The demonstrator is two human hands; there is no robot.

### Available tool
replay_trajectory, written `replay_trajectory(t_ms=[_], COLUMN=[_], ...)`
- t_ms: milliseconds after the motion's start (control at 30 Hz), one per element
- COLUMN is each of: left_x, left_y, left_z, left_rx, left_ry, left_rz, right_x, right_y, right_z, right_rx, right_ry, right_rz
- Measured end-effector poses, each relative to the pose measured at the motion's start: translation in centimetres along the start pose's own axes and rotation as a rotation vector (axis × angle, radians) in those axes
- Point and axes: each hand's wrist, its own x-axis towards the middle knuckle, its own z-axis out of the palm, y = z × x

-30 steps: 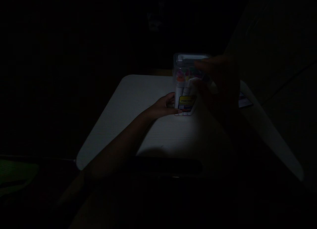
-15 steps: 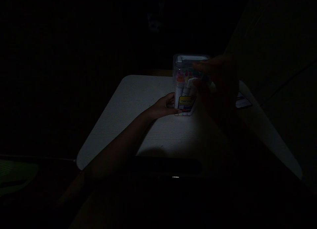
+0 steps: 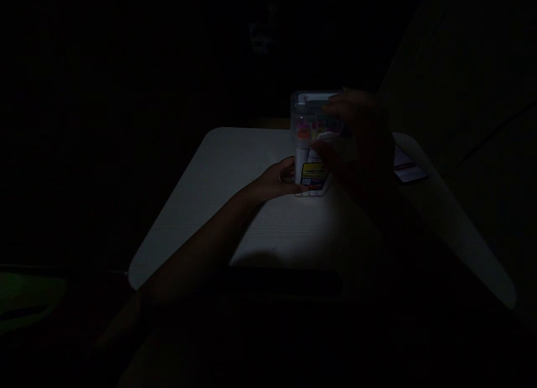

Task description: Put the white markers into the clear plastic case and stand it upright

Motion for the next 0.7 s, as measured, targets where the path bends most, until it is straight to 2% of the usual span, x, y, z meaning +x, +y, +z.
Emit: replay_trajectory(t_ms=[133, 300, 400, 567, 700], left_x=[0.0, 0.0, -0.1, -0.1, 0.0], left_y=[0.0, 0.0, 0.2, 0.1, -0.2], left_z=[-0.1, 0.0, 0.1, 0.1, 0.0], left_rx=[0.021, -0.001, -0.007, -0.014, -0.022], left_ry=[-0.007, 0.005, 0.012, 0.033, 0.02], left_rz=[0.004, -0.013, -0.024, -0.021, -0.021], right_x=[0.0, 0.1, 0.1, 0.0, 0.1], right_y=[0.4, 0.5, 0.2, 0.2, 0.3], right_z=[-0.5, -1.2, -1.2, -0.8, -0.8], right_rx=[0.003, 0.012, 0.05, -0.054, -0.06], right_ry=[-0.055, -0.198, -0.171, -0.083, -0.052], right_rz=[0.0, 0.121, 0.154, 0.07, 0.056])
